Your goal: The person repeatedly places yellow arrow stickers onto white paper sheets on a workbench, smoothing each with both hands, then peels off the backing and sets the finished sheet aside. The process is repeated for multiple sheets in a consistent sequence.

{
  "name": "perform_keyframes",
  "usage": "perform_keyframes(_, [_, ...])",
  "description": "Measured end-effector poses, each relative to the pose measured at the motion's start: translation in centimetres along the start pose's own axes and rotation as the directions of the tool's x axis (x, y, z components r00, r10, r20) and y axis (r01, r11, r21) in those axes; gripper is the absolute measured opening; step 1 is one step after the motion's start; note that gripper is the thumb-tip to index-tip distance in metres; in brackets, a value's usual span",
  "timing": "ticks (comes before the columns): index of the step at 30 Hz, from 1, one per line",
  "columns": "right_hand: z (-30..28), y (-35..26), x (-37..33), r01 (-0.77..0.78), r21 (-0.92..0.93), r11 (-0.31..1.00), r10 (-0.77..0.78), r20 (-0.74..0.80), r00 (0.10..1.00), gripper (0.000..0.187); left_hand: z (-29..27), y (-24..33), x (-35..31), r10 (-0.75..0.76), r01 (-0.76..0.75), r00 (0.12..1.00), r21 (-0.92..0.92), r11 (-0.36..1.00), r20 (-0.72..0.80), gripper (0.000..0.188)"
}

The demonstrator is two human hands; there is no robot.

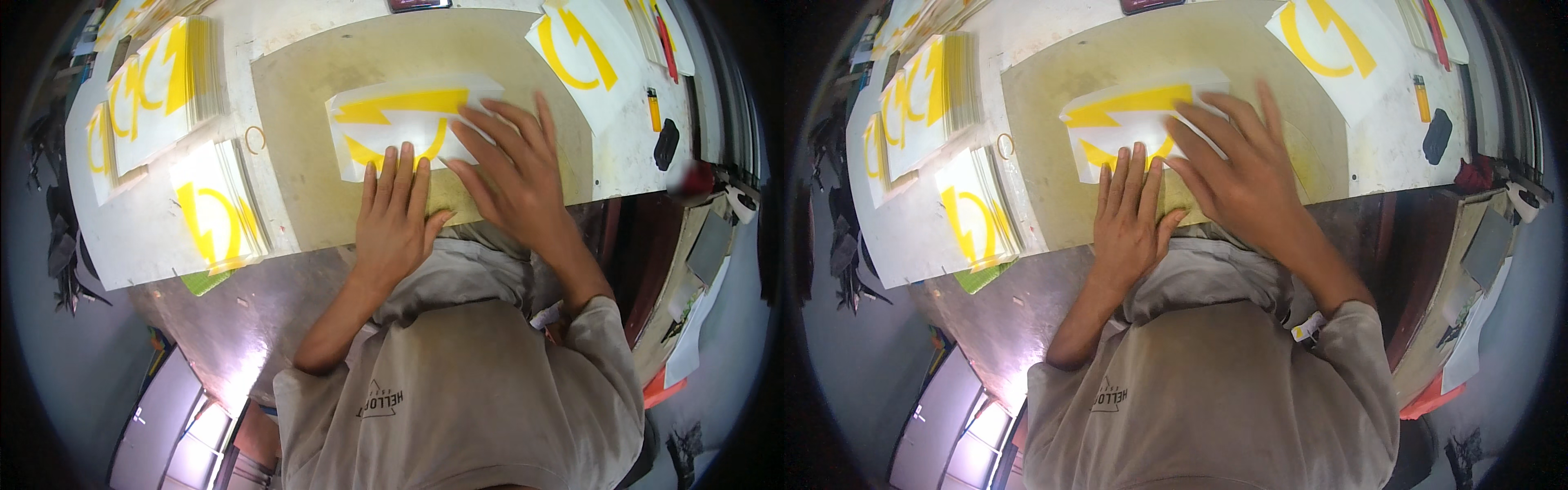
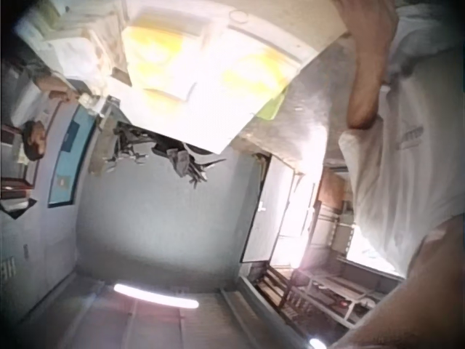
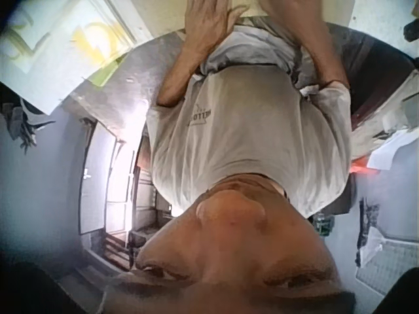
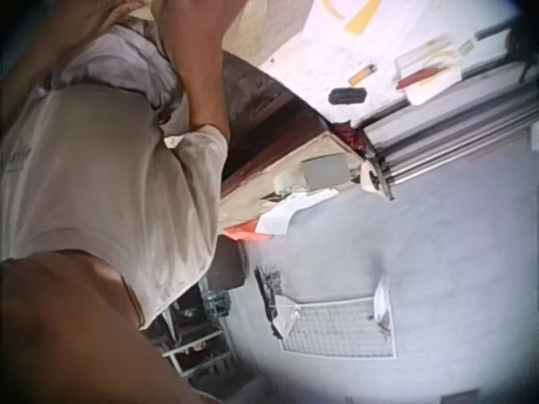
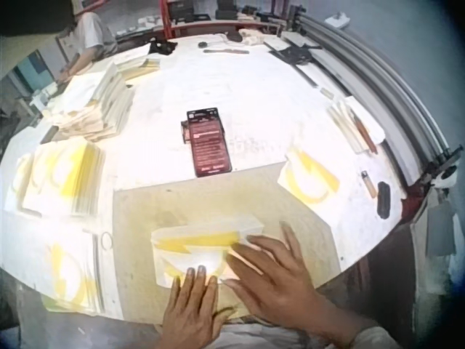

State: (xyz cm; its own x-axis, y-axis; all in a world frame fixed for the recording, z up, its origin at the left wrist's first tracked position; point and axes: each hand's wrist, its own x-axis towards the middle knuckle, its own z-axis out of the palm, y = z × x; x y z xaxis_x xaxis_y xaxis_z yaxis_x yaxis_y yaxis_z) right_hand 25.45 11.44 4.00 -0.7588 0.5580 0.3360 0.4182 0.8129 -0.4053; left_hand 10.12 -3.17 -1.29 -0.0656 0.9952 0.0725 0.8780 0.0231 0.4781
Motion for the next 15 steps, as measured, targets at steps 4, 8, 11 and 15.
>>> perform_keyframes(4, [4.0, 1.9, 5.6, 0.096, 0.142, 0.985, -0.096, -0.01, 0.995, 0.029, -0.5, 0.0, 0.7, 0.015, -0.01, 0.999, 0.114, 0.993, -0.042, 0.051])
perform_keyframes(8, [5.9, 3.5, 7.7, 0.123, 0.028, 0.992, -0.123, -0.005, 0.992, 0.02, 0.8, -2.4, 1.3, -0.021, 0.025, 0.998, 0.056, 0.998, -0.061, 0.046])
perform_keyframes(11, [7.1, 4.6, 7.8, 0.064, -0.057, 0.996, -0.061, 0.051, 0.997, 0.022, -0.9, -2.9, 3.5, -0.046, 0.046, 0.999, 0.092, 0.995, -0.005, 0.059])
perform_keyframes(15, [8.2, 2.3, 5.9, 0.043, -0.255, 0.966, -0.049, -0.016, 0.999, 0.036, -2.0, -4.3, 5.0, -0.039, 0.029, 0.998, 0.185, 0.982, 0.049, 0.079])
